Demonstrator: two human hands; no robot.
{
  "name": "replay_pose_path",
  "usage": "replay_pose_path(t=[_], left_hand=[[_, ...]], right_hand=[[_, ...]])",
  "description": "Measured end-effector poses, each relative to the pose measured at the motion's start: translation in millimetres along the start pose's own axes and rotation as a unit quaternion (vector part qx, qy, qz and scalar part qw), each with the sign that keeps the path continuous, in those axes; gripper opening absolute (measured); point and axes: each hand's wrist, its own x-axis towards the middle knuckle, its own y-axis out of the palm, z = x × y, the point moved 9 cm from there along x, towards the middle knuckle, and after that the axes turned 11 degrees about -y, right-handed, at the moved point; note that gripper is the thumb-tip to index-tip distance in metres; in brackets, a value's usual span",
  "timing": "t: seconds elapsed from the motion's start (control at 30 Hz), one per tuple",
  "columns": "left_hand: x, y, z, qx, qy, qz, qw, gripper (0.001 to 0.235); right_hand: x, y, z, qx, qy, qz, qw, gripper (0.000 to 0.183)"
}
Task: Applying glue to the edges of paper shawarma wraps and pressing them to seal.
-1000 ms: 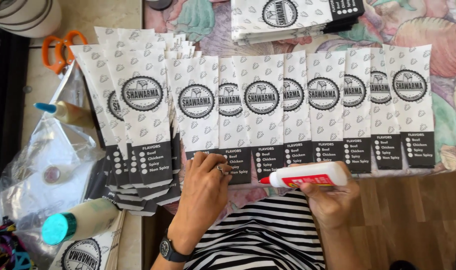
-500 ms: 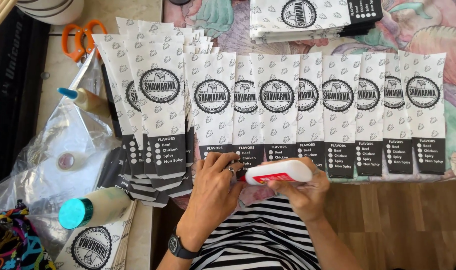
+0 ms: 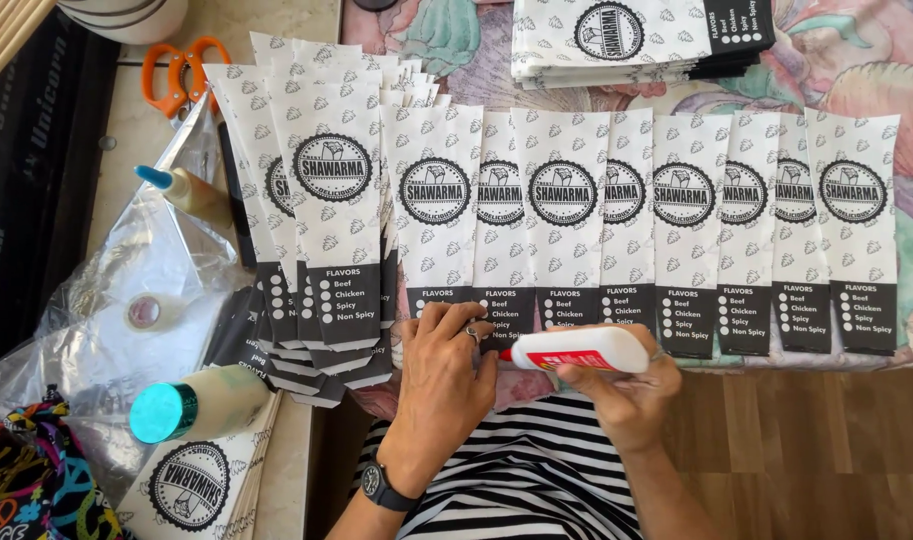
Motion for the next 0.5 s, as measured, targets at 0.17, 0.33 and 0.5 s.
replay_pose_path(t=[0.17,0.33,0.5], left_hand=[[-1,-2,4,-0.007,0.003,-0.009,1.0,0.022],[-2,0,6,-0.004,0.004,-0.007,1.0,0.027],[-5,-18,13,-0.103,0.031,-0.035,0.994,0.02]], right_hand=[[1,11,-3,0.017,0.011,0.009,1.0,0.03],[-10,-36,-14,-0.071,-0.034,-0.026,0.997,0.025],[-10,-57,-18,0.041,-0.001,-0.094,0.995,0.027]])
